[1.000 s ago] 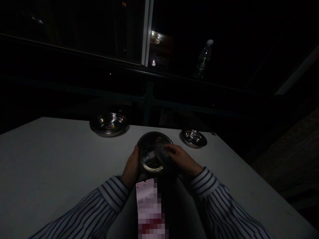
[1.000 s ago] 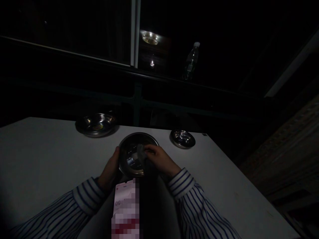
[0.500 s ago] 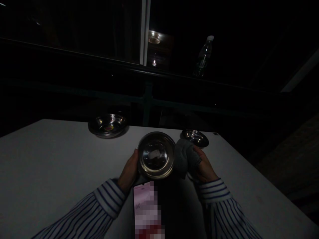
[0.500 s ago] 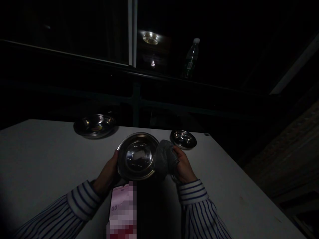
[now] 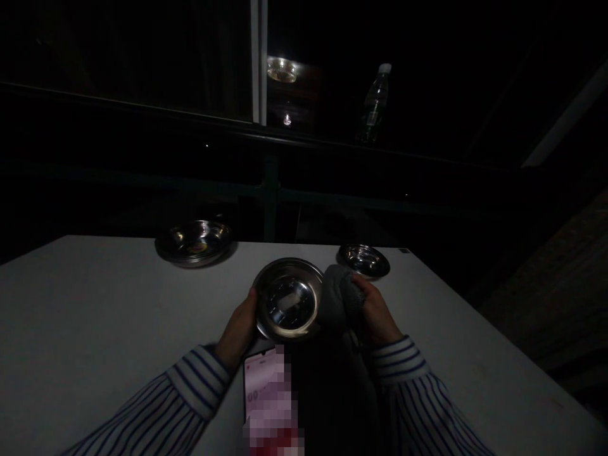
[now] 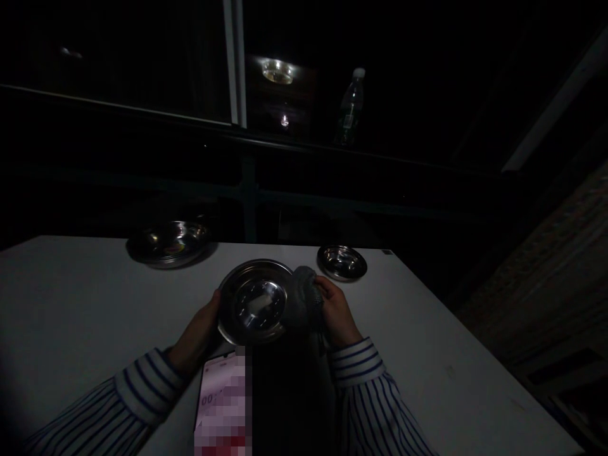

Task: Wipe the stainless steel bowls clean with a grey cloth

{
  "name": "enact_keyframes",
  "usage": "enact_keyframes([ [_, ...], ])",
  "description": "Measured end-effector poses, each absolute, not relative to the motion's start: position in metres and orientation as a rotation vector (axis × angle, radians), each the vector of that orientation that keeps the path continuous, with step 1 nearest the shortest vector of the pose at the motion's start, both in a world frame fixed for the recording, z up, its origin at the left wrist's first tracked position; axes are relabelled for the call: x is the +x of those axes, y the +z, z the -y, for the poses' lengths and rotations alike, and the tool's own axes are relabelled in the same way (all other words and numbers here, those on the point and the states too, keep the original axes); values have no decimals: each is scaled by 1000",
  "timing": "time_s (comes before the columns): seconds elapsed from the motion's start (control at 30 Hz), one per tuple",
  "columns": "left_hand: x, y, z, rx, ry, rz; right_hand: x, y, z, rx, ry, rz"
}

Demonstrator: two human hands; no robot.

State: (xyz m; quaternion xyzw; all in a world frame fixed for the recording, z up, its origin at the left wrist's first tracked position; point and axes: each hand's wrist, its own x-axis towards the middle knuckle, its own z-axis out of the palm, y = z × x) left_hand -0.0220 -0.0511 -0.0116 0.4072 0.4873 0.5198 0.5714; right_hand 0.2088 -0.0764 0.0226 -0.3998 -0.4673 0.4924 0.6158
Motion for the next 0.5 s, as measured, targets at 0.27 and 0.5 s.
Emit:
enact_keyframes([
  [0.27, -15, 5, 61, 1004, 1031, -1260, 211, 20, 74, -926, 1160, 1029],
  [0.5, -17, 8, 61, 1196, 949, -1354, 214, 18, 72, -966, 1139, 960],
])
